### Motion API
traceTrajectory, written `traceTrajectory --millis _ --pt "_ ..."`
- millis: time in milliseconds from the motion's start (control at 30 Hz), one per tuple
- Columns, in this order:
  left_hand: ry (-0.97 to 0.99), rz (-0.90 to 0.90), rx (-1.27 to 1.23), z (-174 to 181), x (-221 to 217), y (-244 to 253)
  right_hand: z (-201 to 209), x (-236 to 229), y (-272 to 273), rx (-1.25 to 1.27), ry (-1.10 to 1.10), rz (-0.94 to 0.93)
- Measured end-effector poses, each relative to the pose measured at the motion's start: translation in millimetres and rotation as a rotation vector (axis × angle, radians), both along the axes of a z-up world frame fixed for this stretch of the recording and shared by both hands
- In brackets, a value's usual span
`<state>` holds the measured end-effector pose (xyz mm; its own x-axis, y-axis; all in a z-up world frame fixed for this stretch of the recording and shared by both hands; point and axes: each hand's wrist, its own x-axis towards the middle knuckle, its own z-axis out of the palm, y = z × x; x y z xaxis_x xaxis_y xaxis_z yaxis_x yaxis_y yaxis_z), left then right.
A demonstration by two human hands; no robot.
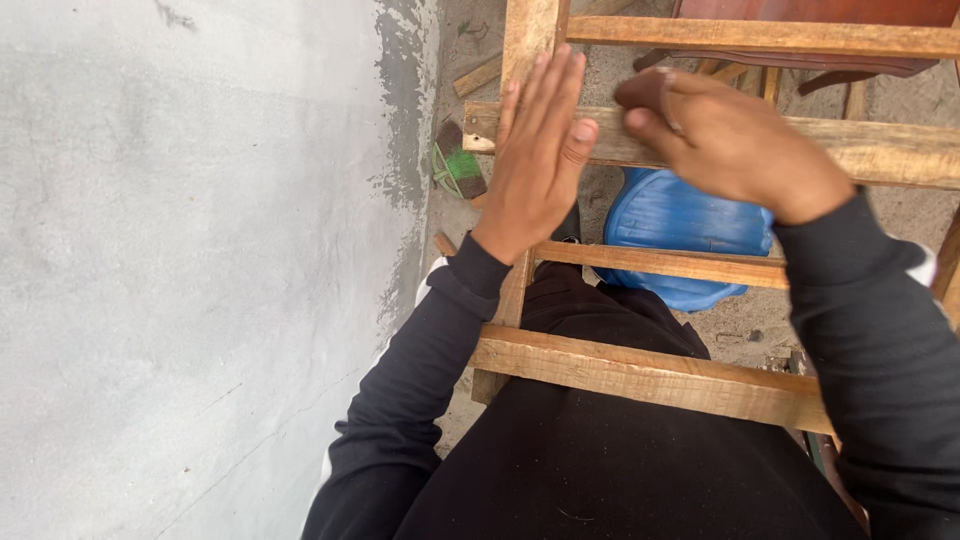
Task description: The person sands the wooden frame of a table by hand using sandpaper.
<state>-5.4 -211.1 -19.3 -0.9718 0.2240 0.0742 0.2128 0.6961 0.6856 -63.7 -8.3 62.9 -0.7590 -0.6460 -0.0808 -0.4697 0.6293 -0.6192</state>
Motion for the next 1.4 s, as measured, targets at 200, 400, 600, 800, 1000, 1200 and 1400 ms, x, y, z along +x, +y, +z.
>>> traceTrajectory --millis 200,400,600,800,1000,1200,1400 --pt "-0.17 -0.038 0.559 0.8 -9.1 -40.3 -5.3 1.3 -45.3 0.245 -0.027 -0.04" --pt "-0.094 -0.069 0.427 -3.8 -10.6 -26.3 -25.8 3.8 -0.6 0.007 0.035 -0.058" --pt "-0.018 0.041 0.001 3.0 0.1 9.3 -60.7 3.4 -12.1 -0.029 0.121 0.009" --pt "0.025 0.058 -0.246 14.6 -0.9 18.8 -19.6 -5.4 46.2 0.516 -0.248 -0.177" --pt "-0.013 0.052 -0.202 18.2 1.2 19.8 -20.6 15.1 -8.3 0.121 0.149 -0.064" --pt "0.028 0.011 -0.33 24.5 0.2 22.4 -11.3 14.0 77.4 0.138 0.039 -0.104" --pt "0.011 0.036 -0.418 27.4 -2.3 26.0 -36.2 4.7 33.3 0.088 0.104 -0.047"
